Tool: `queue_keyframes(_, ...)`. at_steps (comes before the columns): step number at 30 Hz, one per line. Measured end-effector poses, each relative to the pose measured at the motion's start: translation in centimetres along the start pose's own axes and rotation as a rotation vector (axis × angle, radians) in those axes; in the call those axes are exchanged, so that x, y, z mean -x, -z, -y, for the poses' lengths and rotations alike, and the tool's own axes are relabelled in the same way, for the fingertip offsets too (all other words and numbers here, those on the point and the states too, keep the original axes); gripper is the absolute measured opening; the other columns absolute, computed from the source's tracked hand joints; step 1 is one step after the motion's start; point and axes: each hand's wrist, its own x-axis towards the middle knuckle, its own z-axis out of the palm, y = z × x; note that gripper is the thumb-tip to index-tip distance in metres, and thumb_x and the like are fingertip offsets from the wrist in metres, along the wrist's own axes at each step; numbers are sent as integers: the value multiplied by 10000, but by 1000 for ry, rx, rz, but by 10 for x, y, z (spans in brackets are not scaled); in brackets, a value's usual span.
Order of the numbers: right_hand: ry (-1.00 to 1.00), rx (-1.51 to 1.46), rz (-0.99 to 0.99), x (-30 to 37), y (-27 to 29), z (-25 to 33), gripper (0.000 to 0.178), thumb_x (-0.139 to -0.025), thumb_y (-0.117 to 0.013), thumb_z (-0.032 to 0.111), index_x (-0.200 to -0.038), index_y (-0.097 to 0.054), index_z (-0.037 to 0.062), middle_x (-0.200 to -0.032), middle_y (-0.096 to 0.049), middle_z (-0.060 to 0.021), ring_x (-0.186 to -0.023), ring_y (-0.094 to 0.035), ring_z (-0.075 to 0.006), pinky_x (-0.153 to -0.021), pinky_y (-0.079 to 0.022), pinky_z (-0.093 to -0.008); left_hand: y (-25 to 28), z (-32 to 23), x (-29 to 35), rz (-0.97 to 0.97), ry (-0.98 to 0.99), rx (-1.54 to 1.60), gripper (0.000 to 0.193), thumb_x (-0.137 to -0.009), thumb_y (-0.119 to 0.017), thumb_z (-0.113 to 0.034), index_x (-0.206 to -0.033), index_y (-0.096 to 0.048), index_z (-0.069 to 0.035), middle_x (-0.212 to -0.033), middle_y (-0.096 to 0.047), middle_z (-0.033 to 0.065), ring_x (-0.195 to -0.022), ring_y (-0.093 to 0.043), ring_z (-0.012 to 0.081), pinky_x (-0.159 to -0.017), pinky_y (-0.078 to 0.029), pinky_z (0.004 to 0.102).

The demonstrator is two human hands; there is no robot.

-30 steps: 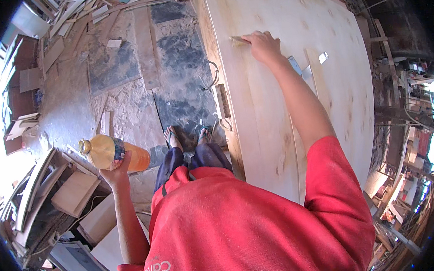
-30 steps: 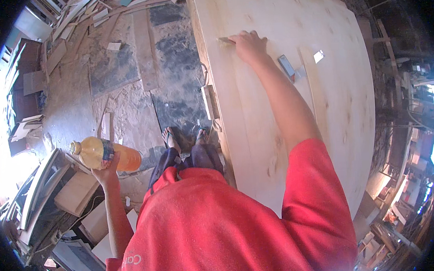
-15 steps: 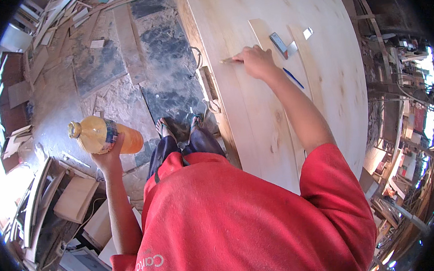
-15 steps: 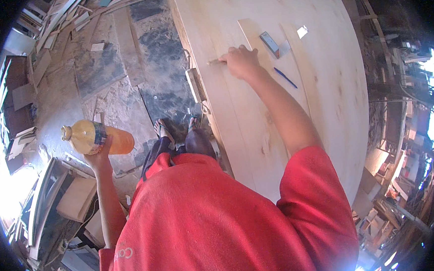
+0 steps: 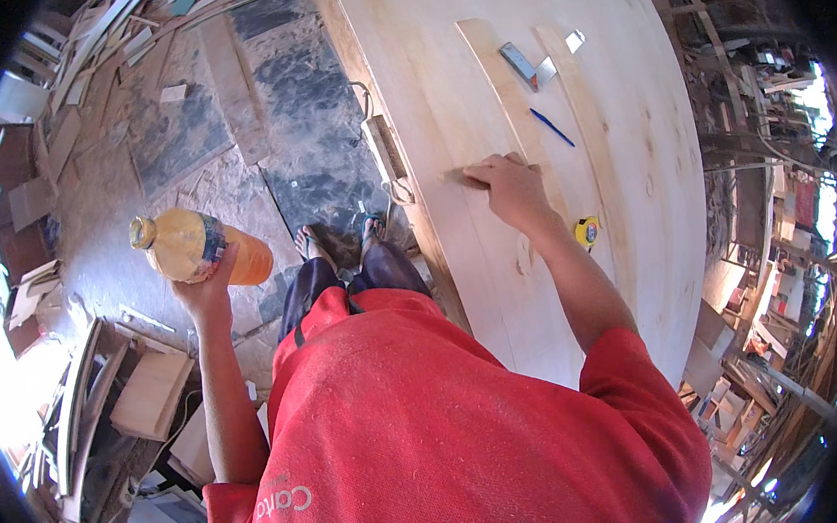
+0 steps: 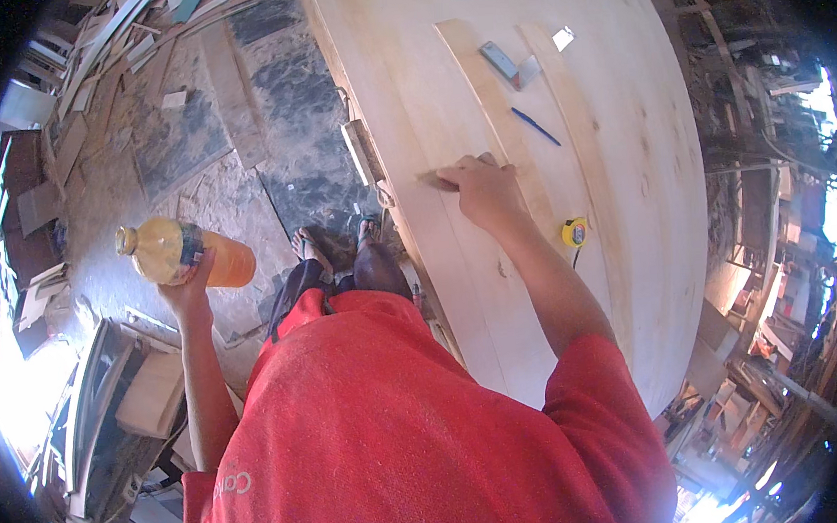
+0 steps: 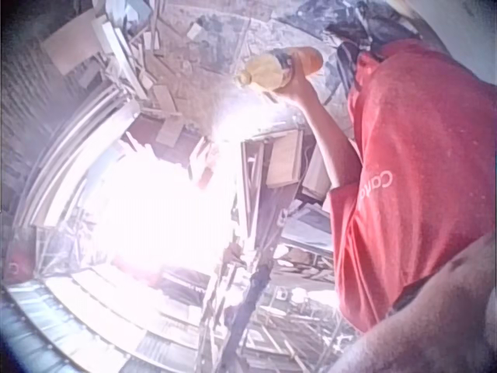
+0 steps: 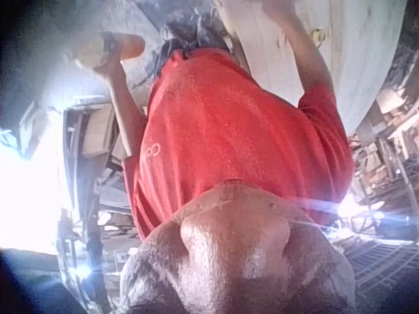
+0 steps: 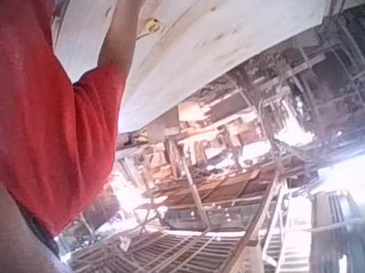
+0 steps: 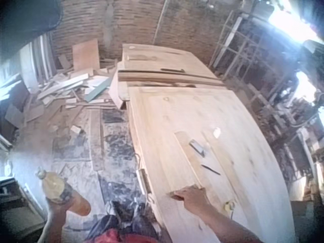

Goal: The person pours a liquid finish from a plastic bottle onto a sanding block and rubs it onto a large wooden board. They repeatedly apply the liquid and sand the surface to smooth the wood, working across the board's length and edges.

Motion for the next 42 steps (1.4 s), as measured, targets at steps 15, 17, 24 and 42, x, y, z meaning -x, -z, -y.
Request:
queue_keyframes(15,105,10,-339,-8,-34,-11,491,-862,-674,102,-1307,-710,307,-1311,-630,55,-1278,-522,-229,-977,-402,-553,-6,-3,17,7,-3,-45,707,-730,-935,-42,-1330,-564,1,-1198,-675,83,-1069,-670,175,-958,-556,350)
queue_keyframes(17,112,19,-368,-31,-37,-15,450,-871,-668,115,-1275,-727,302,-1292,-640,56,-1271,-529,-230,-961,-407,-555,-12,-3,16,26,-10,-54,721,-730,-935,-41,-1341,-556,0,-1205,-671,84,-1078,-668,178,-963,-557,353)
queue_keyframes(24,149,61,-208,-10,-41,-19,431,-888,-636,104,-1258,-736,300,-1277,-640,55,-1262,-534,-222,-983,-380,-562,-29,-11,14,70,-26,-56,685,-736,-925,-24,-1325,-576,-8,-1208,-680,79,-1088,-672,179,-981,-548,353)
queue_keyframes(42,43,-338,-188,32,0,-36,430,-888,-580,6,-1199,-773,232,-1196,-709,-26,-1147,-630,-302,-993,-477,-437,-37,-11,18,63,-77,-24,660,-720,-941,-57,-1284,-603,6,-1179,-687,86,-1061,-670,178,-957,-546,350)
